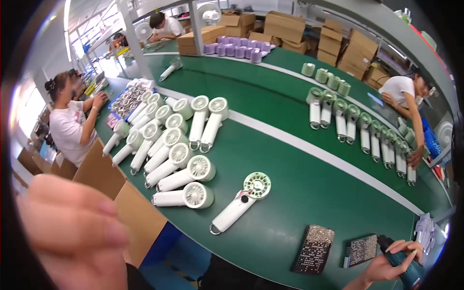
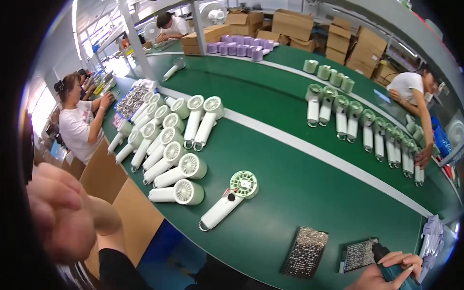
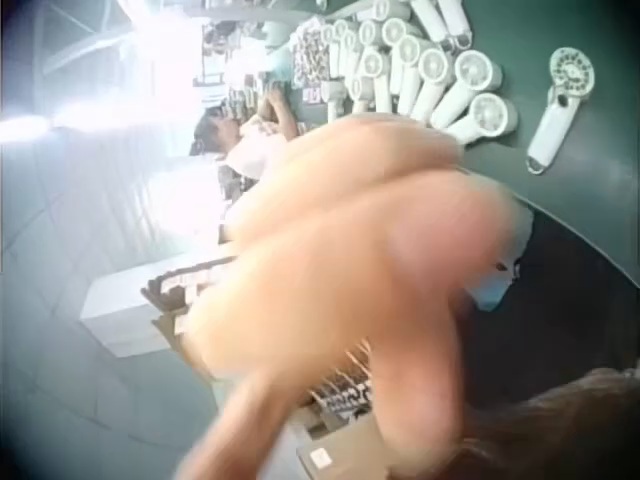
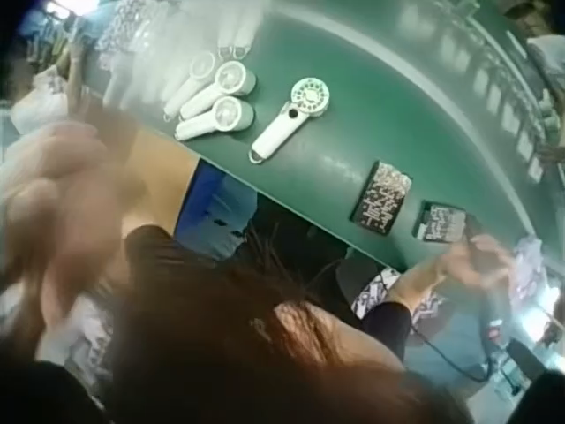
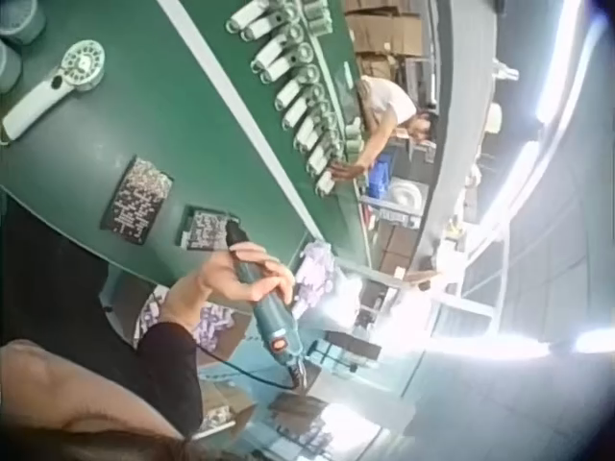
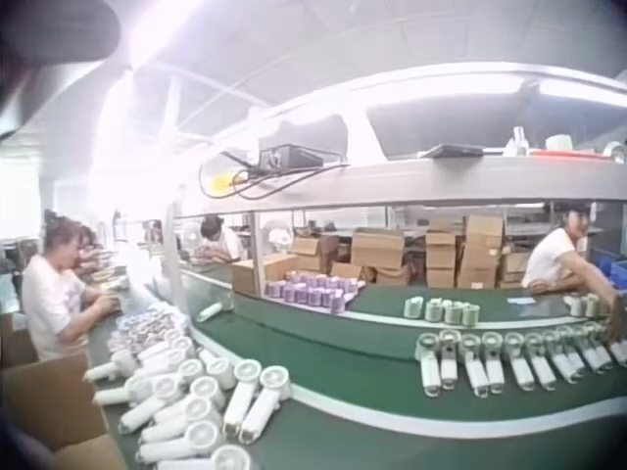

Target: The person assembles portable fans by driving screws into the fan casings with an electric screwdriver and arranging the fans along the assembly line table.

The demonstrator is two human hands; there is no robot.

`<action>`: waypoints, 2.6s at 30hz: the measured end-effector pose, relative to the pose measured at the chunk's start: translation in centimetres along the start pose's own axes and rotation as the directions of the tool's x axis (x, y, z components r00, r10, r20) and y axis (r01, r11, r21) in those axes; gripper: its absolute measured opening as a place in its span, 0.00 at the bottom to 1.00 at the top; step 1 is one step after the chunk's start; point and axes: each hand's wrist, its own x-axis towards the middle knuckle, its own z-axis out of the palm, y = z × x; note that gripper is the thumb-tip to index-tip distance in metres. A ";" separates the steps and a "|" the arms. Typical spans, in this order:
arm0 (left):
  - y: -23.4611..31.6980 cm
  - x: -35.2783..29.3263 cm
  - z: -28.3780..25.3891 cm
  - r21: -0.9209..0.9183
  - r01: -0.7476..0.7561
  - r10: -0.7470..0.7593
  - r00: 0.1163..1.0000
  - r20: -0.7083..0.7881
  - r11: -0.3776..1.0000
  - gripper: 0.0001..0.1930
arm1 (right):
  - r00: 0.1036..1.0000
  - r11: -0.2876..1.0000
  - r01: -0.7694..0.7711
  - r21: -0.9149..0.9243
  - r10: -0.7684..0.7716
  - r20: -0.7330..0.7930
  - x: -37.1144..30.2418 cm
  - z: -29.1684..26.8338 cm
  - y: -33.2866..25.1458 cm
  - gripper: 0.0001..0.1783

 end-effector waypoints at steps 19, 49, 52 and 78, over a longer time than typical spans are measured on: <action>-1.5 -12.0 15.8 0.250 0.122 -0.272 0.599 0.753 0.961 0.33 | 0.981 0.961 -0.178 -0.212 0.157 -0.112 -2.0 -1.2 5.4 0.07; -17.9 0.0 52.9 0.364 0.353 -0.495 0.745 0.448 0.862 0.37 | 0.966 0.969 -0.199 -0.144 0.218 0.136 -4.0 -1.2 5.6 0.11; -17.5 -0.8 51.3 0.328 0.275 -0.373 0.882 0.289 0.904 0.38 | 0.987 0.976 -0.149 -0.159 0.156 0.031 -4.4 0.1 6.4 0.09; -9.2 -3.5 31.7 -0.145 -0.133 0.148 0.985 0.094 0.980 0.36 | 0.981 0.967 -0.193 -0.169 0.193 -0.017 -6.7 3.1 7.6 0.07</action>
